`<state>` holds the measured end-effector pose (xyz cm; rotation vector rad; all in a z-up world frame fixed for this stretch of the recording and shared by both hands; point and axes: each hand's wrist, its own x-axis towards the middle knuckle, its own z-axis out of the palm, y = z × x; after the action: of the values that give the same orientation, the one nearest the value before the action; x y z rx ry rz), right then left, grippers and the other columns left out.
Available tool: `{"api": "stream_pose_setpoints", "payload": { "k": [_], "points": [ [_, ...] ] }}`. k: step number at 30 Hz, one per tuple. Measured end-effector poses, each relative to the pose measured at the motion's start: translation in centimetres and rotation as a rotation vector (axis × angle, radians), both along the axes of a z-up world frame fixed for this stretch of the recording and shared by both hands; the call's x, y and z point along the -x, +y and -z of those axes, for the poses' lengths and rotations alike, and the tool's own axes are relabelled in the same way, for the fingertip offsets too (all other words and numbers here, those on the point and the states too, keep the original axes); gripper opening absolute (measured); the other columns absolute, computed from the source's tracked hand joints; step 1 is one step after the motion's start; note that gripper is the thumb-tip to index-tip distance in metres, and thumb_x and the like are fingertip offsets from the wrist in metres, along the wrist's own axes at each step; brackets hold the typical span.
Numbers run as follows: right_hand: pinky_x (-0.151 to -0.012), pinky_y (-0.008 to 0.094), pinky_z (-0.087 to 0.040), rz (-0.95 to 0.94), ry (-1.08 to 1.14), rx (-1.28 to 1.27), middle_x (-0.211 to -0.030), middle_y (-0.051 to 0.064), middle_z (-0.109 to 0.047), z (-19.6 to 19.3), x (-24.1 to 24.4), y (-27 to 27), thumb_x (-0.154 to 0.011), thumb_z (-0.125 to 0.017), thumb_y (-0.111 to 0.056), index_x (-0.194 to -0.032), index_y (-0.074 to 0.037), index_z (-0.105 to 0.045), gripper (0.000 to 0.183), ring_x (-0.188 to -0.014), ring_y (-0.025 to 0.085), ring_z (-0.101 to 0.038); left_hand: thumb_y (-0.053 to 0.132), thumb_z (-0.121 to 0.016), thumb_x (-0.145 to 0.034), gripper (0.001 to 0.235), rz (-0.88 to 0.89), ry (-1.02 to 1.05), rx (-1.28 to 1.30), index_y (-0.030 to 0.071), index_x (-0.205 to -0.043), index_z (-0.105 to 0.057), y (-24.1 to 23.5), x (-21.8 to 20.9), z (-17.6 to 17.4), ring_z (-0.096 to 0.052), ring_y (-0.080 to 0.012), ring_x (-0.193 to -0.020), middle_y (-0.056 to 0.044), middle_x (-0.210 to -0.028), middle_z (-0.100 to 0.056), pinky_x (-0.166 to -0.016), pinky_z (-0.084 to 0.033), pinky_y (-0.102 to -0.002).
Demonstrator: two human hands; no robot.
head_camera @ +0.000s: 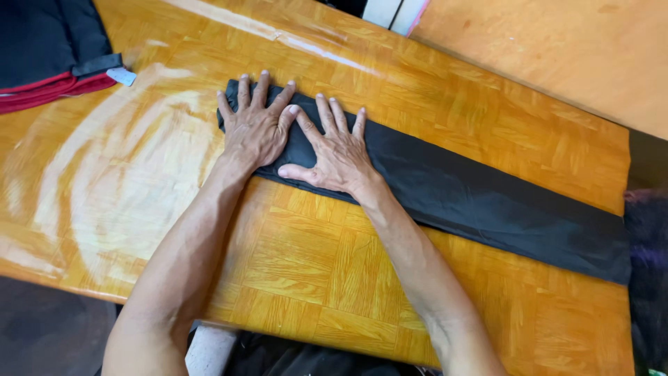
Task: The person folds a black and red tarp on a wooden table. They smooth the fabric with their hands and use a feather duster to brush the surface before rolling it into a compact bundle.
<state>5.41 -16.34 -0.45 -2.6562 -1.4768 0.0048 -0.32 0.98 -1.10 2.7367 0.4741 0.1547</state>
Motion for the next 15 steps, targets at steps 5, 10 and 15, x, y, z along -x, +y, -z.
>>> {"api": "stream_pose_setpoints", "payload": {
  "k": [5,10,15],
  "points": [
    [-0.114,0.079,-0.001,0.055,0.057,0.023,-0.170,0.022,-0.010,-0.7,0.4,-0.2,-0.079,-0.057,-0.088,-0.164,-0.030,-0.025,0.108,-0.157,0.041,-0.011,0.053,-0.033,-0.107,0.053,-0.018,-0.135,-0.051,0.033,-0.154,-0.046,2.4,-0.6,1.9,-0.030,-0.0402,-0.149,-0.014,-0.163,-0.037,-0.110,-0.023,-0.062],
    [-0.114,0.079,-0.003,0.038,0.028,-0.027,-0.170,0.022,-0.015,-0.3,0.5,-0.4,-0.078,-0.058,-0.089,-0.163,-0.030,-0.027,0.107,-0.156,0.042,-0.015,0.057,-0.060,-0.105,0.063,-0.183,-0.413,-0.245,0.008,-0.145,-0.054,6.1,-0.5,4.4,-0.053,-0.0420,-0.111,-0.023,-0.127,-0.060,-0.082,-0.043,-0.055],
    [-0.114,0.079,-0.004,0.036,0.008,-0.052,-0.169,0.022,-0.016,-0.2,0.3,-0.5,-0.078,-0.059,-0.089,-0.163,-0.030,-0.027,0.108,-0.156,0.043,-0.016,0.051,-0.073,-0.097,0.074,-0.369,-0.283,0.285,0.001,-0.146,-0.048,6.4,0.4,0.2,-0.059,-0.0492,-0.119,-0.029,-0.123,-0.068,-0.097,-0.044,-0.053]
  ]
}}
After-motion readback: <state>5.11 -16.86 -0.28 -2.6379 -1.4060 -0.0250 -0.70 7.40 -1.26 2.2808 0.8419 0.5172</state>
